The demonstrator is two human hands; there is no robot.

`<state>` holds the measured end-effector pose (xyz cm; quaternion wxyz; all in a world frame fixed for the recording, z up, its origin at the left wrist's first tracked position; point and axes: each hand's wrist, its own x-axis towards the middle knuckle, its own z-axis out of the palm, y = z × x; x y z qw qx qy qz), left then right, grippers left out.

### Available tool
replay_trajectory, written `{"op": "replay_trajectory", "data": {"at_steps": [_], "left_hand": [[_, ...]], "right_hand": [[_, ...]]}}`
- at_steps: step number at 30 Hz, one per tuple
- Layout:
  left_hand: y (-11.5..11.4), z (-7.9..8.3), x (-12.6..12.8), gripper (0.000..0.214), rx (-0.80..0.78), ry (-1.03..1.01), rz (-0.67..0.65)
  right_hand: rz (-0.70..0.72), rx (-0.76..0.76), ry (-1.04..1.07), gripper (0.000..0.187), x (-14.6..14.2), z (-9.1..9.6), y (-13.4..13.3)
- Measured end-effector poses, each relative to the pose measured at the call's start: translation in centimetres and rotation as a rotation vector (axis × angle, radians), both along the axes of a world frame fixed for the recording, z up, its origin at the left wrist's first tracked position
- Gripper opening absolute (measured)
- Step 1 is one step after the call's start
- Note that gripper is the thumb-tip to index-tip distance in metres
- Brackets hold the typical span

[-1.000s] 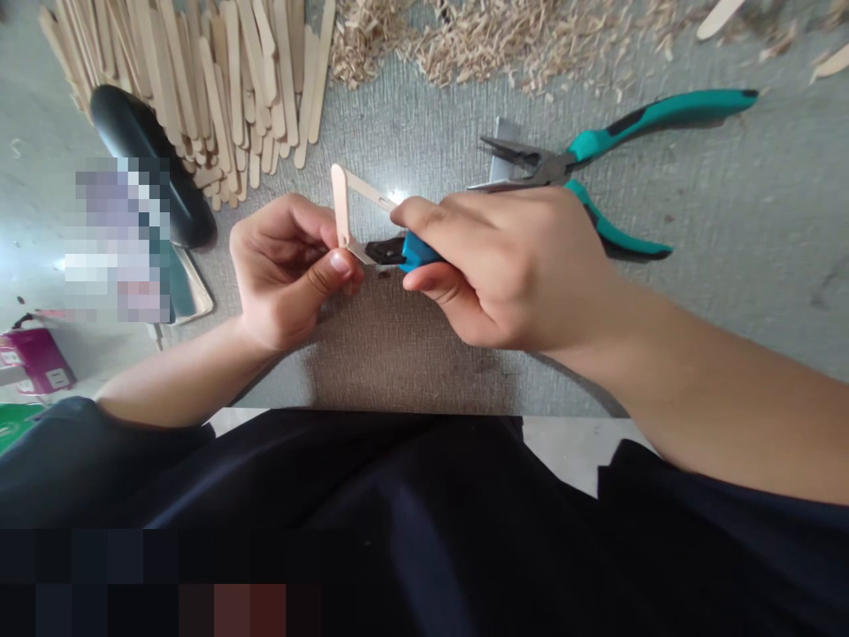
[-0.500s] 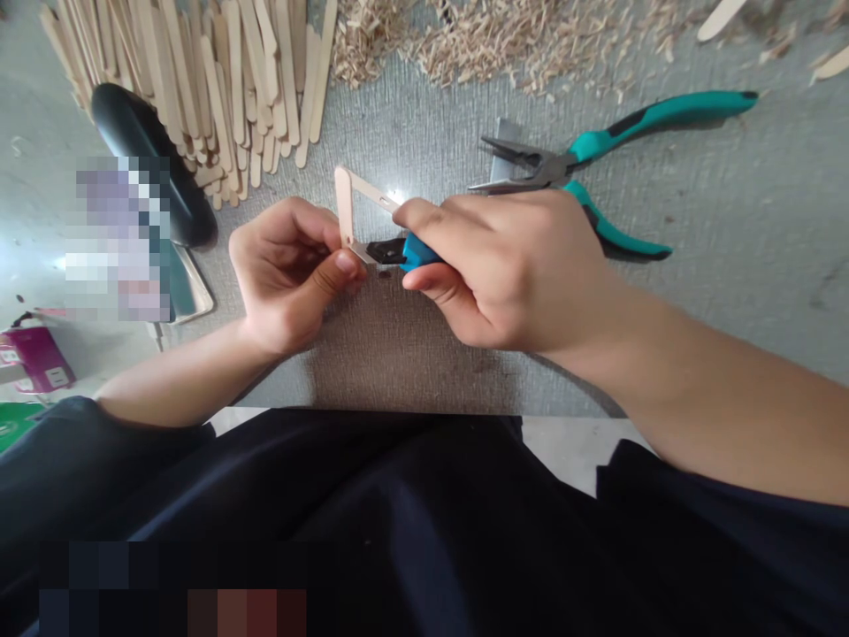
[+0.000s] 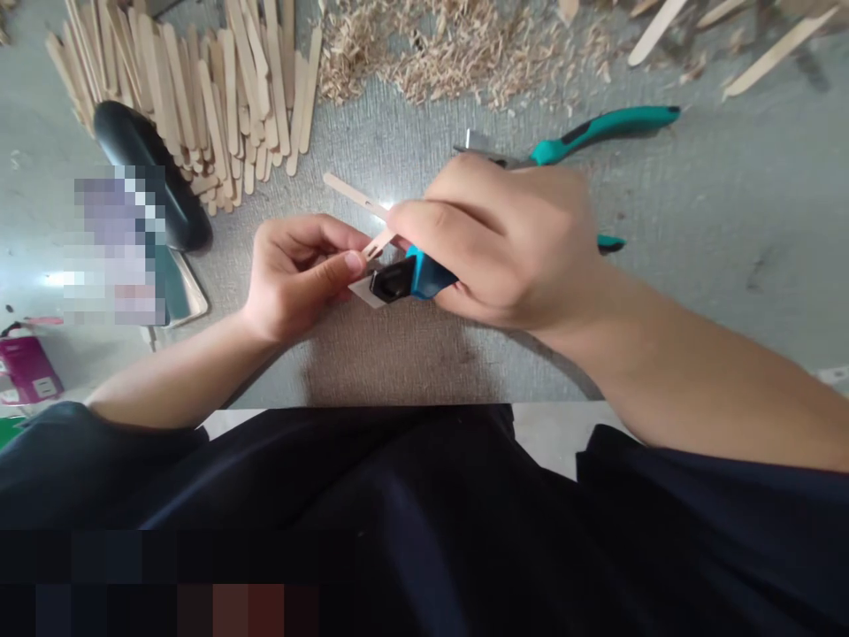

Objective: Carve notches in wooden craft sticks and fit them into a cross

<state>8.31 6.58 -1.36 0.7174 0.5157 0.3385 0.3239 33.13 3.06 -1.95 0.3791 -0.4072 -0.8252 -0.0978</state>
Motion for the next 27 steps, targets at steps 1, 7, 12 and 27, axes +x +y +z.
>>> {"op": "replay_trajectory", "data": {"at_steps": [1,7,12,27], "left_hand": [[0.2,-0.3,-0.1,0.053,-0.028,-0.009,-0.021],[0.5,-1.5,0.0,0.049,-0.136,-0.138,-0.003],[-0.7,-1.0,0.6,0.033,0.024,-0.192,0.018],[-0.4,-1.2,0.7,0.050,-0.091,-0.285,-0.024]], "right_hand": [[0.011,0.021,-0.002,0.022,0.0,0.1,0.1],[0.072,-0.026,0.037,0.008,-0.9,0.7,-0.3],[0.100,-0.198,0.104,0.008,-2.0,0.1,-1.4],[-0.036,-0.447,-0.119,0.081,0.0,1.4,-0.5]]}}
